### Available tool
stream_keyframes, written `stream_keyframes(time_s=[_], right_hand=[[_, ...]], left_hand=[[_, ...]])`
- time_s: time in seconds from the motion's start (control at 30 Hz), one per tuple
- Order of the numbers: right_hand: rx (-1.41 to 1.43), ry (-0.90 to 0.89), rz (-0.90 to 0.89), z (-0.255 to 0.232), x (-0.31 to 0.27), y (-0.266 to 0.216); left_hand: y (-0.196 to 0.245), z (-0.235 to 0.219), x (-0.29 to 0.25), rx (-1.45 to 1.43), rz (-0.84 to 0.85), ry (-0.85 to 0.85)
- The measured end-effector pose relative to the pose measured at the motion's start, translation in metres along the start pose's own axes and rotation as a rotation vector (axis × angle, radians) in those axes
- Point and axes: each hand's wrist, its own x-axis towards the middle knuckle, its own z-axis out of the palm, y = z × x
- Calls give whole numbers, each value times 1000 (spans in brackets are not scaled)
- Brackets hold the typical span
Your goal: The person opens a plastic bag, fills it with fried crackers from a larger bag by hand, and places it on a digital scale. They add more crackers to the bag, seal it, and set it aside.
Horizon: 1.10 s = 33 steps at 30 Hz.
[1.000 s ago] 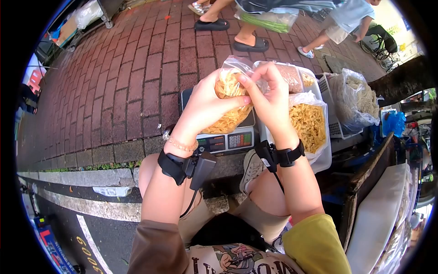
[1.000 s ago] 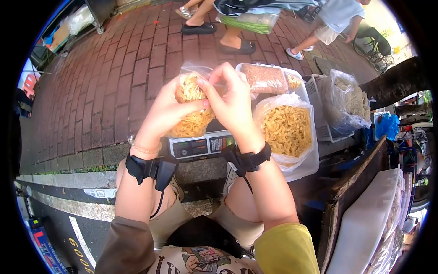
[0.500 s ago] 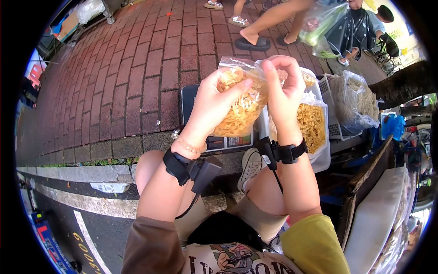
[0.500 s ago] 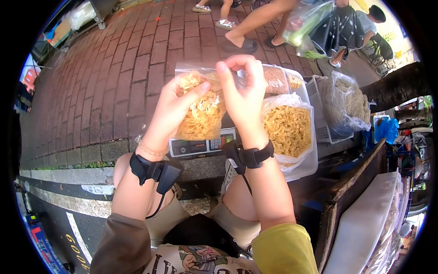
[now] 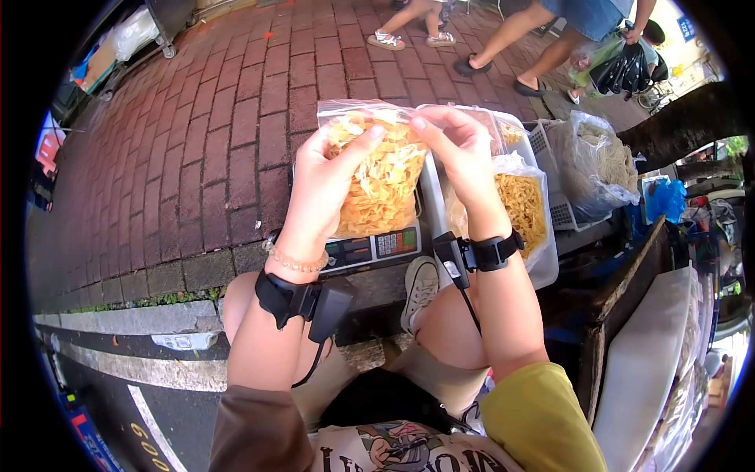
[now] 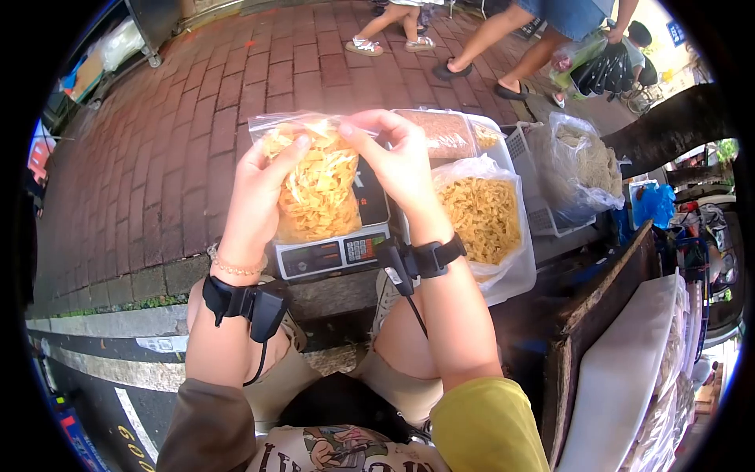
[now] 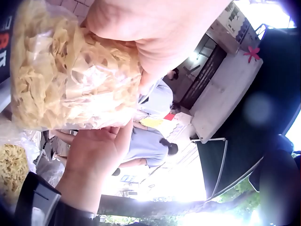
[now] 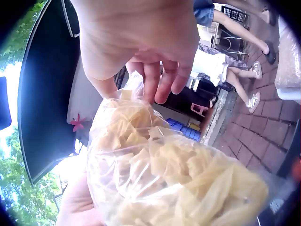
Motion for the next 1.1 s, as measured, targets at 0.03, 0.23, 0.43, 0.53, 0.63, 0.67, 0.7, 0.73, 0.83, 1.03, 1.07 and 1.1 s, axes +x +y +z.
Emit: stream_keyframes(time_s=[0.03,0.23,0.43,0.53,0.63,0.67,0.7,0.73,0.83,1.03,1.07,1.1], right_hand=[[-10,-7,-6,-1,0,2],[-182,60,-174,2,1,6],[-466,119,-316,4,-3,0],[-206,51,-160,4,-3,1],[-78,39,-168,0,-1,2],[-74,37,-168,0,-1,3],[-62,30,-135,0,-1,3],[-52,24,-102,1,-1,2],[-88,29,-102,3,-1,3],[-62,32,-99,3,-1,5],[-43,19,-91,3,-1,4],[-43,19,-91,4,-1,3]], left_hand=[[0,-1,0,5,-8,-1],[5,0,-1,-38,-42,16],[6,0,-1,-123,-84,-4],[5,-1,0,-120,-66,9],[7,-2,0,-147,-48,30],[8,-3,0,-144,-46,33],[8,-4,1,-142,-46,35],[8,-5,1,-140,-46,35],[8,-6,1,-125,-53,35],[6,-6,1,-143,-91,46],[6,-6,1,-142,-91,46],[6,-6,1,-134,-93,37]])
